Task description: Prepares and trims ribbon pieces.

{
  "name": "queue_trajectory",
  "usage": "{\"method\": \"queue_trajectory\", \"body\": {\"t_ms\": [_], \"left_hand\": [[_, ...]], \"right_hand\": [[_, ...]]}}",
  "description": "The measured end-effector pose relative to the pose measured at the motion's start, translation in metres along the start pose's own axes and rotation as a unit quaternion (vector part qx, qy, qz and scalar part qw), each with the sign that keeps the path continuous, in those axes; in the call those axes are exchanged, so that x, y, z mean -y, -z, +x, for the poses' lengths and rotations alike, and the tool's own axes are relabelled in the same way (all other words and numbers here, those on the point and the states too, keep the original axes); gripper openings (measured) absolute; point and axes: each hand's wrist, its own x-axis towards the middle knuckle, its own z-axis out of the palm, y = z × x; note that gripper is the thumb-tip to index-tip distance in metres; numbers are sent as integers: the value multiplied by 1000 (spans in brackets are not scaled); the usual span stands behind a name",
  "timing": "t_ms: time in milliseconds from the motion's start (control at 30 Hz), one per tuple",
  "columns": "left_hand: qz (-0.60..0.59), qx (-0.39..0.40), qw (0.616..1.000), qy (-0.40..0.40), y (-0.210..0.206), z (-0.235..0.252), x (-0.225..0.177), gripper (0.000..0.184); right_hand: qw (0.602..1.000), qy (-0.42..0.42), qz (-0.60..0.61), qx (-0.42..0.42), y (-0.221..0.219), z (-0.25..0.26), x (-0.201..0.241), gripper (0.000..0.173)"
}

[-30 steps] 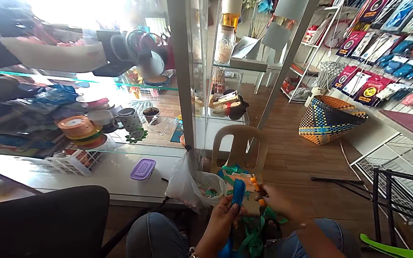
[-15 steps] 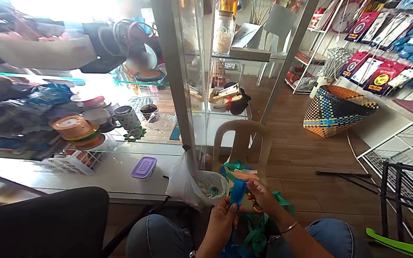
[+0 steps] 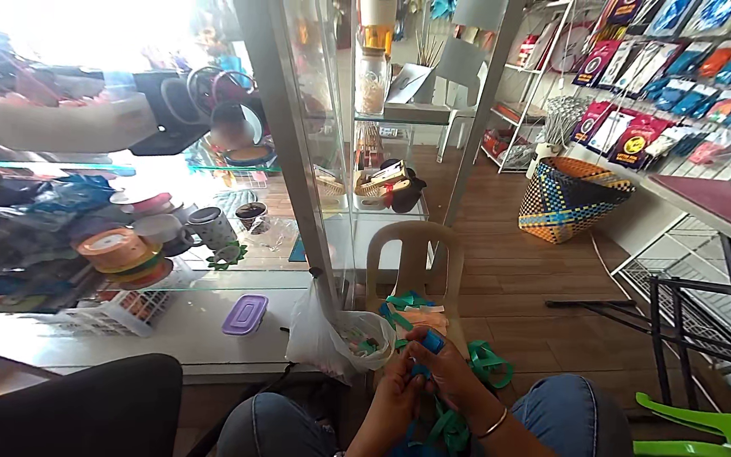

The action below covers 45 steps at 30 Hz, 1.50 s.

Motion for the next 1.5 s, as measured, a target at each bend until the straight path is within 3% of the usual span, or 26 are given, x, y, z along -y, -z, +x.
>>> {"method": "queue_trajectory", "body": {"t_ms": [200,400,433,533,600,767,1000,1500], "left_hand": [[-51,54,997,21,3,-3,-3,18],[-108,2,993,50,1,-4,-5,18],[-106,-12,993,44,0,-3,-5,16],[-75,-52,996,5,-2,-3,-3,14],[-33,-76,996,-25,-2,-3,-2,14],[41,-102,992,-63,-3,-3,-3,14],[54,-104,991,-65,-2,-6,-7,14],[27,-104,992,-61,-3,-6,-7,11]], "right_hand": [[996,47,72,-9,1,5,-5,9],[995,75,59,34,1,6,-8,9],[994,97,36,32,2,6,-7,15],[979,174,-106,9,12,2,4,67],[952,205,-226,-29,20,-3,8,76],[911,255,-316,-77,20,-23,4,49],[831,354,-407,-136,15,-19,-10,36],[864,328,-338,-180,6,-17,-10,28]]}}
